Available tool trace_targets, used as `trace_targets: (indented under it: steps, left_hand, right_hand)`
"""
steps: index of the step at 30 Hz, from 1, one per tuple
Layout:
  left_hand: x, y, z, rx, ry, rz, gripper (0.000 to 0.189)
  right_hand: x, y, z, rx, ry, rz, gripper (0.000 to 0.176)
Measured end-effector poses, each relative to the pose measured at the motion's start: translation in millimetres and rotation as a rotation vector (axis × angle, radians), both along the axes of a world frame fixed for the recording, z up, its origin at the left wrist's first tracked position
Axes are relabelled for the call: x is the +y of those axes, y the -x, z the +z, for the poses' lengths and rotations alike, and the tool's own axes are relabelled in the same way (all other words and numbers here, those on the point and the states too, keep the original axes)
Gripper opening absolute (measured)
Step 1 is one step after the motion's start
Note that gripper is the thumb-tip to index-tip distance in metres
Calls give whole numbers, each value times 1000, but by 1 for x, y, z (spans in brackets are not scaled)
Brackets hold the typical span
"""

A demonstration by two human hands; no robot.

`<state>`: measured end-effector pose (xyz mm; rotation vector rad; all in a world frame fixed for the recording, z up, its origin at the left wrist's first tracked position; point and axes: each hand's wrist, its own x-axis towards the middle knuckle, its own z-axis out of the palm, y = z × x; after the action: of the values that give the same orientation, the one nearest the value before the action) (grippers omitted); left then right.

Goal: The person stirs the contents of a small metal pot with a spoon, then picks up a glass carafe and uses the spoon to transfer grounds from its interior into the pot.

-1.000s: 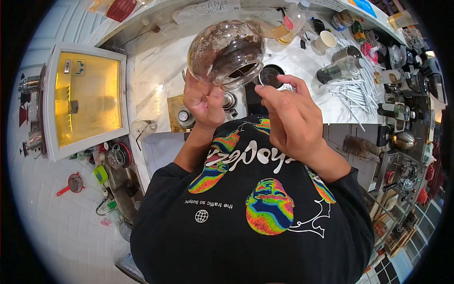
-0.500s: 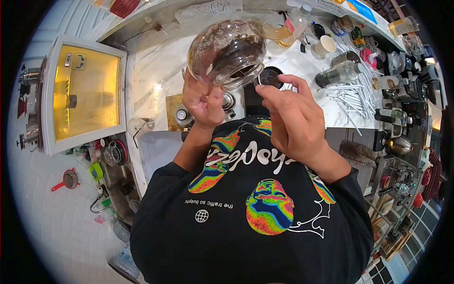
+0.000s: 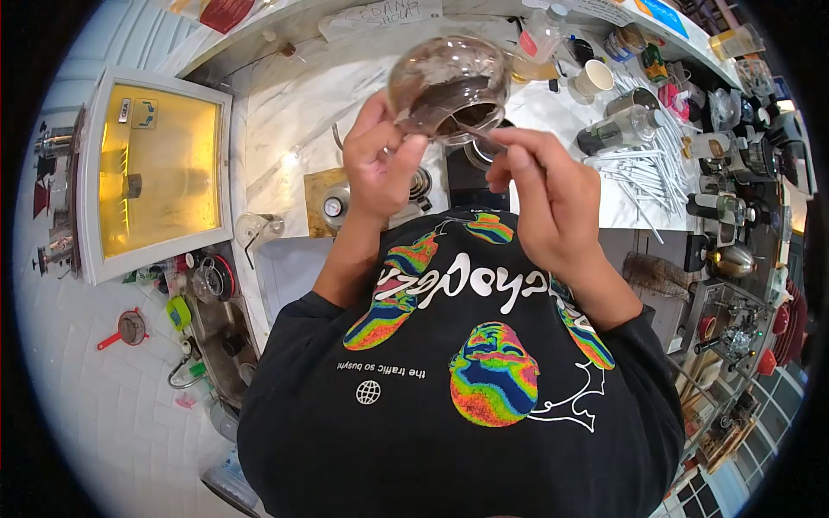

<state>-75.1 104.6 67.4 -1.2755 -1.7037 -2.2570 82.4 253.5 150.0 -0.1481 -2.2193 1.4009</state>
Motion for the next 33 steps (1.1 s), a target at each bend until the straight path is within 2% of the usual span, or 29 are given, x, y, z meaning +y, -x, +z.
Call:
trace_targets:
  steps: [1, 2, 4, 6, 8, 12, 14, 18, 23, 26, 27, 29, 33]
  left_hand:
    - [0, 1, 0, -2, 121, -55, 30]
    - [1, -1, -3, -7, 121, -63, 30]
    - [5, -4, -12, -54, 204, -42, 32]
    - [7, -8, -19, -81, 186, -31, 34]
    - [8, -13, -23, -237, 283, -21, 35]
    - [18, -13, -45, -300, 200, -68, 35]
    - [21, -13, -58, -436, 166, -97, 35]
    - [26, -17, -55, -577, 186, -106, 36]
    - [31, -18, -59, -765, 109, -95, 32]
    - [30, -16, -57, -794, 83, -46, 31]
    - [26, -9, -69, -767, 60, -50, 23]
    - [23, -6, -64, -768, 50, -28, 19]
    - [14, 0, -68, -740, 29, 12, 24]
  right_hand:
    - [-2, -2, 0, -123, 233, -21, 18]
    - [-2, -2, -4, -126, 233, -29, 18]
    - [3, 5, -16, -108, 700, -55, 26]
    - [15, 8, -21, -163, 746, -46, 30]
    - [22, 9, -32, -122, 947, -49, 33]
    - [33, 11, -47, -121, 927, -95, 34]
    - [37, 11, -55, -118, 906, -104, 35]
    - [37, 10, -59, -103, 799, -166, 33]
    - [41, 1, -63, -55, 783, -182, 33]
    - [44, -13, -65, -32, 770, -206, 33]
    - [45, -19, -65, -17, 757, -234, 33]
    - [47, -31, -67, 2, 728, -282, 33]
    - [49, -41, -93, -15, 716, -353, 33]
